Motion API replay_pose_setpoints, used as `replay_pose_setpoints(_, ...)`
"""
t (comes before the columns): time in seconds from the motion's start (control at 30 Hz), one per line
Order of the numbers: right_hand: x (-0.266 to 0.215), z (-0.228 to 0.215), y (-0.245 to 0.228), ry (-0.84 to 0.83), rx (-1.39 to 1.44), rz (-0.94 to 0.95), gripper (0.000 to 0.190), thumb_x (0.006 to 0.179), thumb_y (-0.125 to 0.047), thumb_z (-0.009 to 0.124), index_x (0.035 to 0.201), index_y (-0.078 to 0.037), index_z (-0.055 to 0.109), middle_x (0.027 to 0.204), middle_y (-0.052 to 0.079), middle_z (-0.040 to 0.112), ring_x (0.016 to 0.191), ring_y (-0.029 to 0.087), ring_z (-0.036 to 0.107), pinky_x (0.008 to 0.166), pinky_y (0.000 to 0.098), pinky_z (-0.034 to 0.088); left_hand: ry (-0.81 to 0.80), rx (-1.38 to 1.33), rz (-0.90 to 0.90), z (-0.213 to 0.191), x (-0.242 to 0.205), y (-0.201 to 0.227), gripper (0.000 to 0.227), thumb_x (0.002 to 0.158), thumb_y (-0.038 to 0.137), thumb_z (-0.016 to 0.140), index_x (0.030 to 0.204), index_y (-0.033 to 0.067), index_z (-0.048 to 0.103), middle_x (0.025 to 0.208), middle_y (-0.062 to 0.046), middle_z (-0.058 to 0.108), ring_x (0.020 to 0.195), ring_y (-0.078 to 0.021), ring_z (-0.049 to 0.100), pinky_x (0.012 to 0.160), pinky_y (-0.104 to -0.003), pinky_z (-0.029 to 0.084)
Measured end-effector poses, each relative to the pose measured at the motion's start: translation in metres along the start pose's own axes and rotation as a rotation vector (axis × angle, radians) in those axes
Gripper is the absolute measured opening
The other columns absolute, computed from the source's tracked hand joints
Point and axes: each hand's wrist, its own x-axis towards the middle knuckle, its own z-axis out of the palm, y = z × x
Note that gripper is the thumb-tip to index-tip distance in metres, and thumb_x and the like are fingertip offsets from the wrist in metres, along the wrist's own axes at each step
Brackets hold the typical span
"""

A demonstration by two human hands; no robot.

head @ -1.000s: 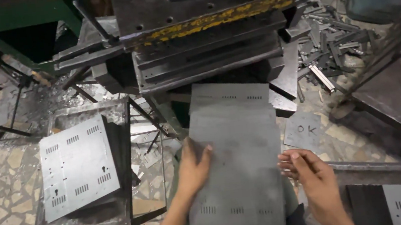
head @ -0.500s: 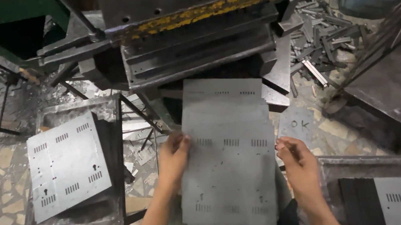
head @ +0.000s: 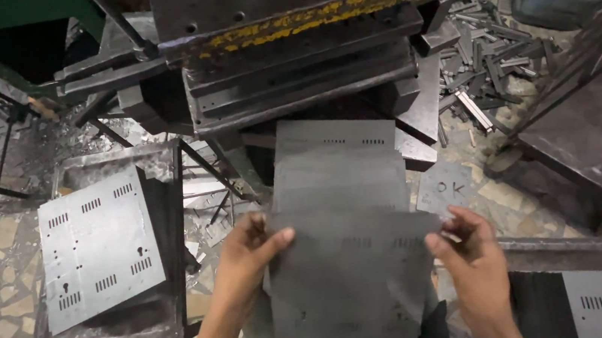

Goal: Feeding flat metal components into a stamping press machine and stacking the processed parts.

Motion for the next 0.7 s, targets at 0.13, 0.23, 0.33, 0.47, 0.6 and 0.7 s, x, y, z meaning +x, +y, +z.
replay_pose_setpoints(0.13, 0.005, -0.017, 0.025, -0.266, -0.012, 0.021, 0.063, 0.083, 0.009, 0.068, 0.144, -0.003, 0.059, 0.109, 0.017, 0.065, 0.096, 0.024, 0.057, 0.088, 0.0376, 0.046, -0.115, -0.124, 0.031, -0.001, -0.006, -0.011, 0.051, 0.077, -0.01, 0.077, 0.119, 0.004, 0.053, 0.111, -0.019, 0.068, 0.097, -0.0277, 0.065, 0.087, -0.04, 0.053)
replay_pose_setpoints(0.23, 0.007, -0.014, 0.038, -0.198, -0.044, -0.058, 0.028, 0.086, 0.005, 0.072, 0.114, 0.011, 0.073, 0.089, 0.018, 0.074, 0.073, 0.019, 0.06, 0.068, 0.0284, 0.047, -0.032, -0.039, -0.008, 0.006, -0.01, -0.001, 0.043, 0.08, -0.007, 0.075, 0.117, -0.0018, 0.054, 0.101, -0.022, 0.072, 0.081, -0.028, 0.068, 0.076, -0.039, 0.057)
replay_pose_setpoints(0.33, 0.003, -0.019, 0.017, -0.181, -0.028, -0.198, 0.008, 0.087, 0.005, 0.074, 0.091, 0.01, 0.068, 0.079, 0.006, 0.057, 0.065, 0.011, 0.047, 0.058, 0.0222, 0.038, -0.097, -0.134, 0.147, 0.002, -0.01, 0.006, 0.041, 0.081, -0.01, 0.076, 0.111, -0.0001, 0.05, 0.09, -0.015, 0.067, 0.069, -0.0209, 0.065, 0.063, -0.03, 0.054)
replay_pose_setpoints(0.47, -0.007, -0.022, -0.022, -0.252, -0.072, -0.594, 0.02, 0.084, 0.008, 0.07, 0.099, -0.003, 0.065, 0.09, 0.011, 0.072, 0.076, 0.017, 0.066, 0.065, 0.023, 0.053, -0.385, 0.002, 0.517, 0.001, -0.021, 0.03, 0.041, 0.078, -0.011, 0.073, 0.095, 0.0113, 0.044, 0.113, -0.022, 0.073, 0.092, -0.0268, 0.076, 0.076, -0.031, 0.067)
replay_pose_setpoints(0.6, 0.004, -0.001, -0.026, -0.522, 0.1, -0.664, 0.019, 0.089, -0.002, 0.063, 0.106, -0.012, 0.062, 0.151, 0.016, 0.056, 0.145, 0.031, 0.053, 0.127, 0.0528, 0.044, -0.52, 0.184, 0.887, 0.013, -0.003, 0.024, 0.053, 0.075, 0.005, 0.082, 0.113, 0.0235, 0.05, 0.153, -0.001, 0.052, 0.154, -0.038, 0.041, 0.134, -0.066, 0.03)
replay_pose_setpoints(0.7, -0.007, 0.011, -0.029, -0.507, 0.032, -0.68, 0.081, 0.066, 0.025, 0.042, 0.14, -0.008, 0.044, 0.164, 0.016, 0.039, 0.16, 0.029, 0.031, 0.136, 0.0461, 0.026, -0.47, 0.213, 0.957, 0.023, -0.012, 0.025, 0.078, 0.069, -0.011, 0.078, 0.135, 0.0135, 0.048, 0.159, -0.008, 0.045, 0.157, -0.0306, 0.036, 0.139, -0.057, 0.022)
